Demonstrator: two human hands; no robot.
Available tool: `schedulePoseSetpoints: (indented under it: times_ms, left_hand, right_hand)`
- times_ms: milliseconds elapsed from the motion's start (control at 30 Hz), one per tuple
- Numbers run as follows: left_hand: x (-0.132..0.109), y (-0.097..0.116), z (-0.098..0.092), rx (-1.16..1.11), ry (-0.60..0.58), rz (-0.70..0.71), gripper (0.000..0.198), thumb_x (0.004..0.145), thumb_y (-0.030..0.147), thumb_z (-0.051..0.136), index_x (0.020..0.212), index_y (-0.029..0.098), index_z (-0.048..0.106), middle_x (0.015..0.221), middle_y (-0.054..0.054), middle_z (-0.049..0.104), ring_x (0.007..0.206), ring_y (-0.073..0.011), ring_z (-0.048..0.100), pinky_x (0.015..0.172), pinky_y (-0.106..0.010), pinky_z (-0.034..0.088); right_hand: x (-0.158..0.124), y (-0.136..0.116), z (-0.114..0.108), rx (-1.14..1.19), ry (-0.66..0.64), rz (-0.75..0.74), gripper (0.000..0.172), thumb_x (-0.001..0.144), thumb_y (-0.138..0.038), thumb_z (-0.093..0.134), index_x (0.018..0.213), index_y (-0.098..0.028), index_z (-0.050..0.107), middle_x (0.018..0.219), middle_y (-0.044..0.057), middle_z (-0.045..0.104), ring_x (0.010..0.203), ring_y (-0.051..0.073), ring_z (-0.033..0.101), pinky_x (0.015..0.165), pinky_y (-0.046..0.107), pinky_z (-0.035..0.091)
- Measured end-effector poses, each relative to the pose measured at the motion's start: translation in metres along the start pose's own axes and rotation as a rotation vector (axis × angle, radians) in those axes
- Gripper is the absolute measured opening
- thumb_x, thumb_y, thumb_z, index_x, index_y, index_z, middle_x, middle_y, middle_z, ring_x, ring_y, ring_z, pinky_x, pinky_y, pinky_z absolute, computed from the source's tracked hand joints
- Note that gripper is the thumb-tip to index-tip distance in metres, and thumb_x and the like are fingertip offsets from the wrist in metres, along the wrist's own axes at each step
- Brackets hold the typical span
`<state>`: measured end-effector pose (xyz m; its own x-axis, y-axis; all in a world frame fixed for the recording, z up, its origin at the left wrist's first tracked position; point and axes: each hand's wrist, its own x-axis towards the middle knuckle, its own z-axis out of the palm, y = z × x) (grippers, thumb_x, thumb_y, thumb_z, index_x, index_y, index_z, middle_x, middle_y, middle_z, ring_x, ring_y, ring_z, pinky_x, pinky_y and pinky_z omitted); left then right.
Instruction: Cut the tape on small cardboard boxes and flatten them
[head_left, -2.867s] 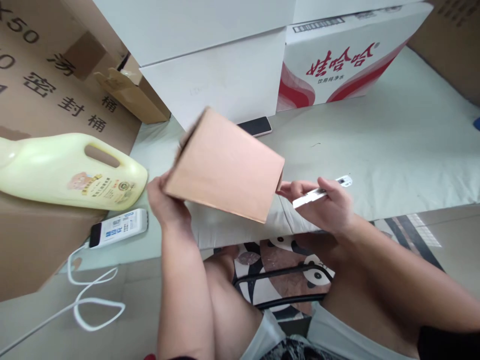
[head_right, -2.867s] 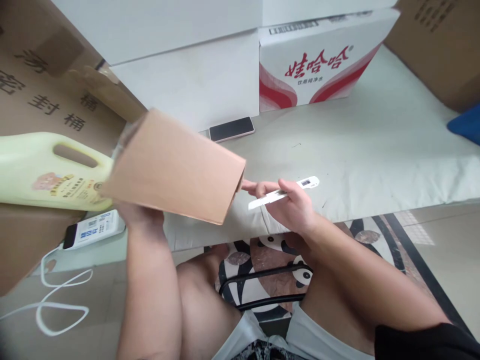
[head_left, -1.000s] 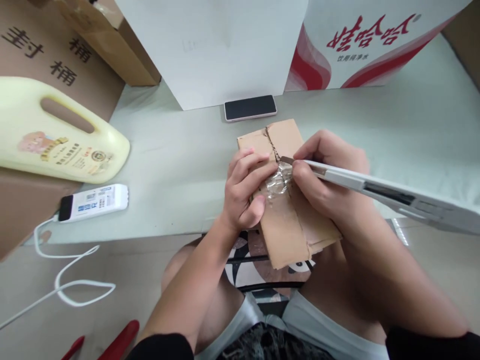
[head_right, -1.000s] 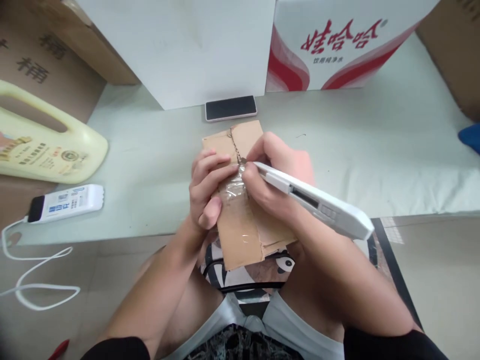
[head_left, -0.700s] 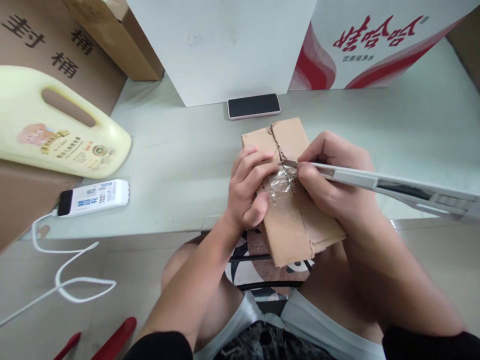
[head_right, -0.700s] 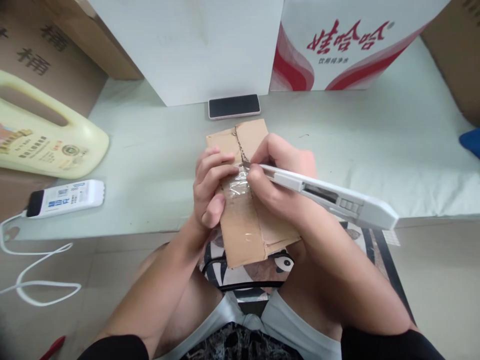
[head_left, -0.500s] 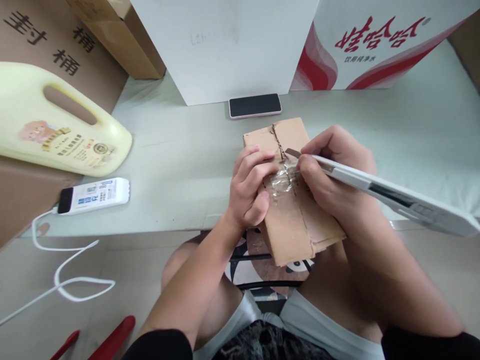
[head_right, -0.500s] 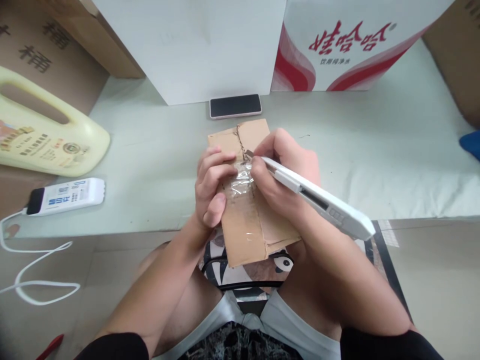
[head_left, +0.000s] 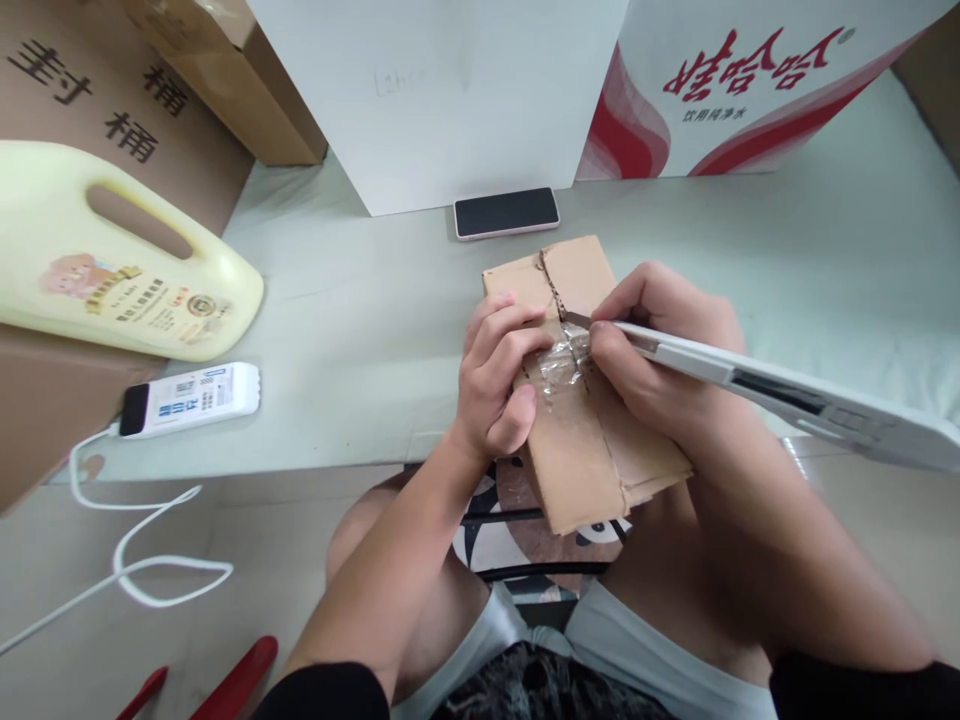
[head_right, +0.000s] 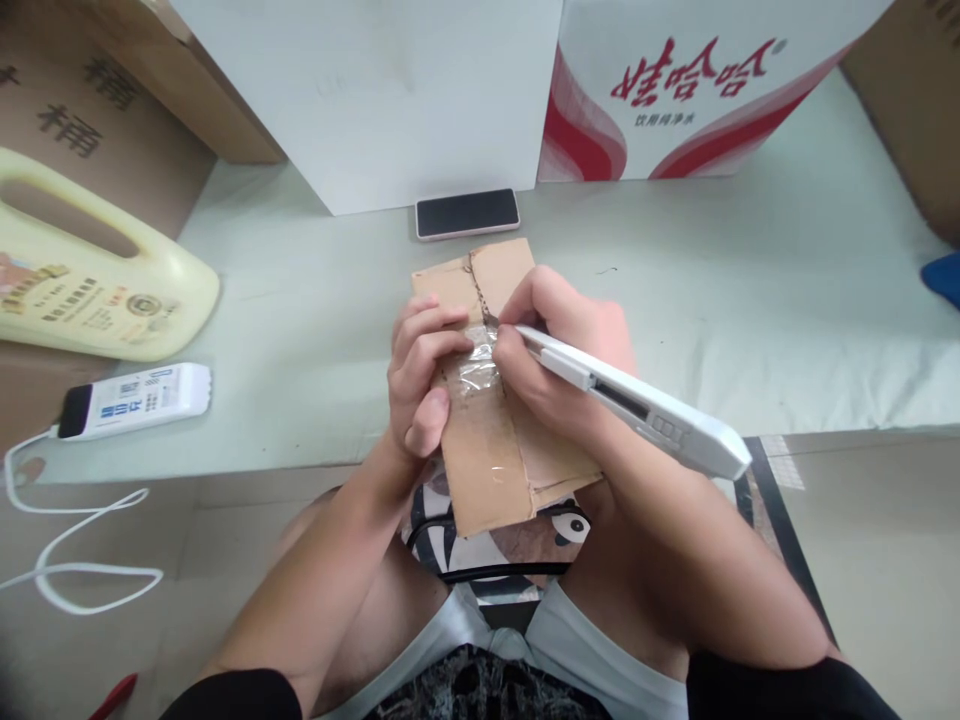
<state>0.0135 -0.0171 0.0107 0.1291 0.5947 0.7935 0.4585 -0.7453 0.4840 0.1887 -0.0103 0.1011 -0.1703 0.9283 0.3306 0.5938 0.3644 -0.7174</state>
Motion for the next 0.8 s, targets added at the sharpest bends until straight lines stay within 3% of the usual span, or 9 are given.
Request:
schedulePoseSetpoints:
  times_ms: [567, 800]
  left_hand:
    - [0.0015, -0.0007, -0.0002, -0.008, -0.012, 0.003, 0.037, 0.100, 0.046, 0.035, 0.111, 0.023, 0.062, 0.122, -0.011, 0.069, 0.124, -0.0299, 0.061, 0.117, -0.054, 0.044]
    - [0.0005, -0.0022, -0.0001, 0.027, -0.026, 0.004, 0.038, 0.099, 0.047, 0.033, 0.113, 0.024, 0.060, 0.123, -0.010, 0.069, 0.122, -0.0303, 0.062, 0.117, -0.055, 0.044]
  right_hand:
    - [0.0050, 0.0008, 0.0011, -0.047, -0.104, 0.083, 0.004, 0.074, -0.024, 0.058, 0.072, -0.022, 0.056, 0.060, -0.002, 0.058, 0.052, 0.011, 0.045, 0.057, 0.029, 0.035]
    - [0.0031, 0.0008, -0.0028, 0.016, -0.104, 0.050, 0.005, 0.075, -0.023, 0.056, 0.071, -0.022, 0.053, 0.056, -0.003, 0.053, 0.052, 0.010, 0.042, 0.057, 0.029, 0.033]
